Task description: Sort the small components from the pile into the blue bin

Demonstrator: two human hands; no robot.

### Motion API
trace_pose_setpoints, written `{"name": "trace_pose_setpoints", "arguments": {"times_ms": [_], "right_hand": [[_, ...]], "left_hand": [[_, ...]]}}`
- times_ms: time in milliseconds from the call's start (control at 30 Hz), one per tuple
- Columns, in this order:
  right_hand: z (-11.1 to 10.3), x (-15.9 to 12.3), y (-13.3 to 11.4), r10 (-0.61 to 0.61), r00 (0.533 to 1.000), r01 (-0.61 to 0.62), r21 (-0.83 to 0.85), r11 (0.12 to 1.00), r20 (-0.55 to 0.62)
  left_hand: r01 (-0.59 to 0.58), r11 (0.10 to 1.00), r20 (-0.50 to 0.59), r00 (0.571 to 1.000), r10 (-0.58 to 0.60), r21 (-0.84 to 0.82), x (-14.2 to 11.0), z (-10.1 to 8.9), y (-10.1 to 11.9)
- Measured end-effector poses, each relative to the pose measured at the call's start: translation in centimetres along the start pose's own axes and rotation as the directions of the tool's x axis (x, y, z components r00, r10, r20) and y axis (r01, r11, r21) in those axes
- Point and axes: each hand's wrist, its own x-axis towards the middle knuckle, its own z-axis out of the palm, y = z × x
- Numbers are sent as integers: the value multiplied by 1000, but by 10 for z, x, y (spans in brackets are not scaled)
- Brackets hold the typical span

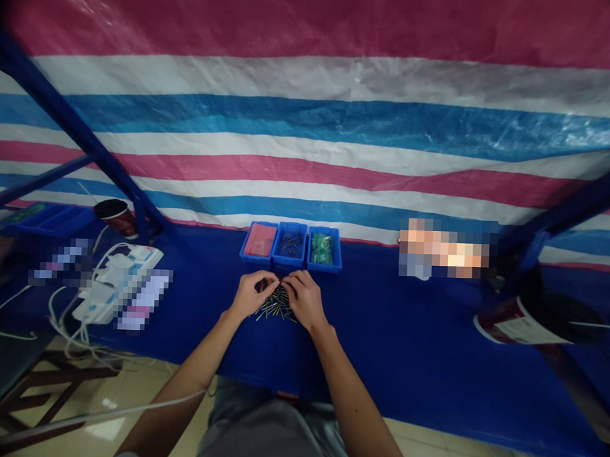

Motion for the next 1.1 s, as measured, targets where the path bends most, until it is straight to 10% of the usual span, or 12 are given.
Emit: {"name": "trace_pose_setpoints", "arguments": {"times_ms": [1100], "right_hand": [[-3,-1,-3,14,1000,-12,85,996,-24]], "left_hand": [[-24,999,48,999,22,40,2,0,-4]]}}
